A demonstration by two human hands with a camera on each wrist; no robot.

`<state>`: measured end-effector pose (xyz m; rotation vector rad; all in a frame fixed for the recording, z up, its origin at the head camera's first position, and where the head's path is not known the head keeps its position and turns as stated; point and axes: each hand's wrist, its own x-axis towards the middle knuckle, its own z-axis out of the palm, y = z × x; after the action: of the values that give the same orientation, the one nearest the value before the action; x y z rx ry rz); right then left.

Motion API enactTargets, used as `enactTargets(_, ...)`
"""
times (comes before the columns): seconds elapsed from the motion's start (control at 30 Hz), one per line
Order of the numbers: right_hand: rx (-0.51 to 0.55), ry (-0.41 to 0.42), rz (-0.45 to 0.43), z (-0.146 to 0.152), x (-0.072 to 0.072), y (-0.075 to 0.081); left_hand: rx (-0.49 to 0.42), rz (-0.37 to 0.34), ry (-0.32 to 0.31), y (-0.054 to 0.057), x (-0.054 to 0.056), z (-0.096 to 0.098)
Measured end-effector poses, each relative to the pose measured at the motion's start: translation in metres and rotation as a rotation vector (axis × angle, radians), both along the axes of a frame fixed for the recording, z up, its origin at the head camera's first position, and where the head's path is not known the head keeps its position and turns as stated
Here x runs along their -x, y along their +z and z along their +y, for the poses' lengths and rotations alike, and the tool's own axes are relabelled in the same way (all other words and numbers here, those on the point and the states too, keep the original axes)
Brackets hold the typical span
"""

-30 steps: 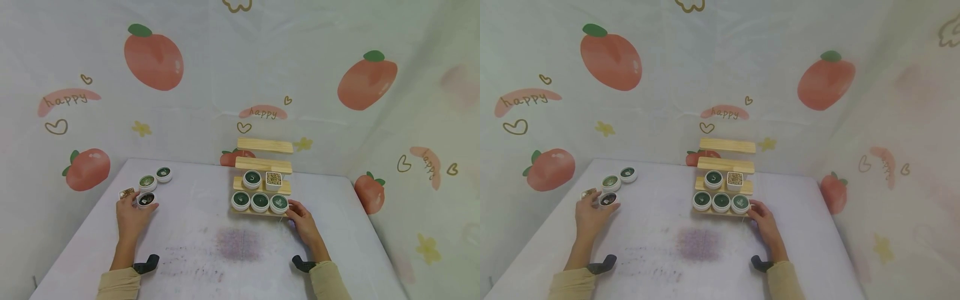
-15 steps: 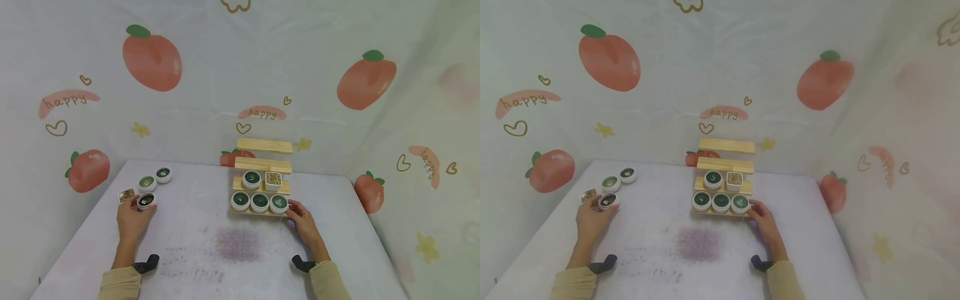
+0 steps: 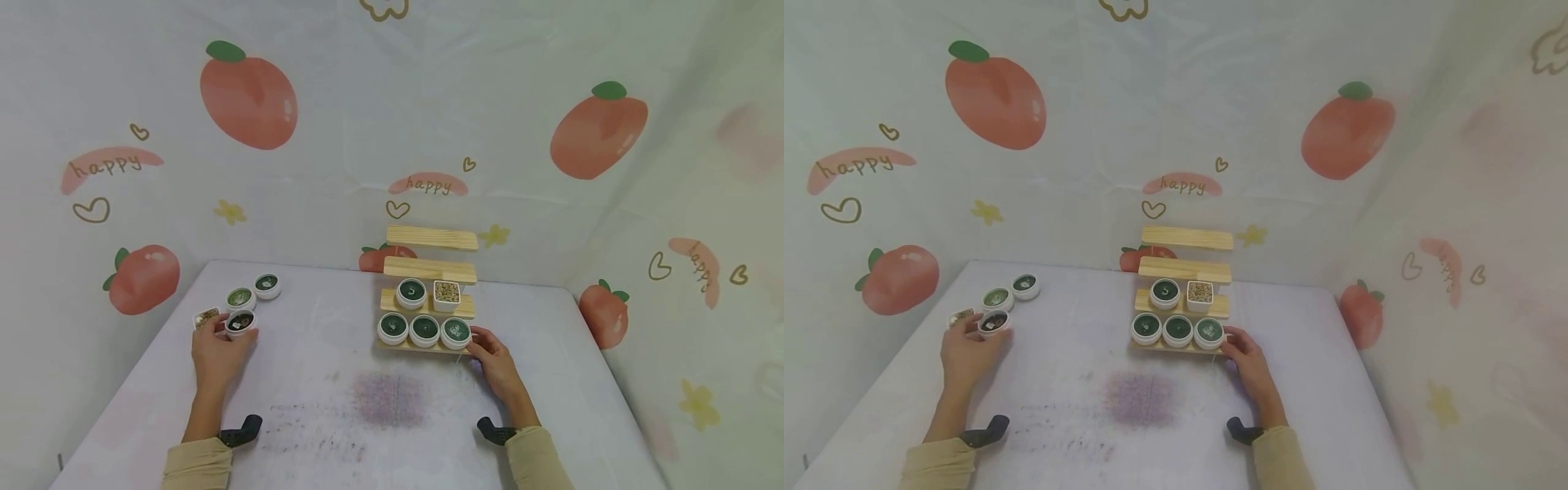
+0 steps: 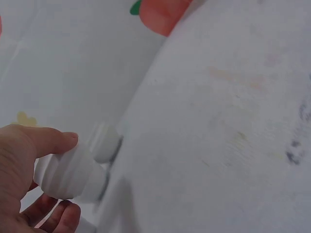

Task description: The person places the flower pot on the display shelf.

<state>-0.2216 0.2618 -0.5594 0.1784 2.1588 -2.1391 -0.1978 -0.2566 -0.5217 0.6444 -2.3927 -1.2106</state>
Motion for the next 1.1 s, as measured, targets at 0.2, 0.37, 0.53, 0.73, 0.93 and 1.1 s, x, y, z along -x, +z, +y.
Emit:
enactTargets(0.2, -0.016, 0.000, -0.005, 0.000, 0.000, 0.001, -0.019, 0.066, -0.015, 0.020, 0.005, 0.010)
enactTargets(0.37, 0.006, -0.004, -0.004, 0.000, 0.000, 0.001, -0.057, 0.122, -0.076, 0.044, 0.008, 0.025)
enactTargets(0.53, 0.015, -0.008, -0.004, 0.000, 0.000, -0.001, -0.089, 0.184, -0.146, 0.070, 0.013, 0.047)
enactTargets(0.73, -0.011, -0.009, 0.008, 0.000, 0.000, -0.003, -0.094, 0.280, -0.264, 0.093, 0.024, 0.071)
enactTargets(0.93, -0.043, 0.000, 0.032, 0.001, 0.000, -0.004, -0.089, 0.333, -0.362, 0.113, 0.036, 0.096)
enactTargets(1.1, -0.030, -0.006, 0.031, 0.001, 0.001, -0.005, -0.085, 0.409, -0.446, 0.125, 0.046, 0.120)
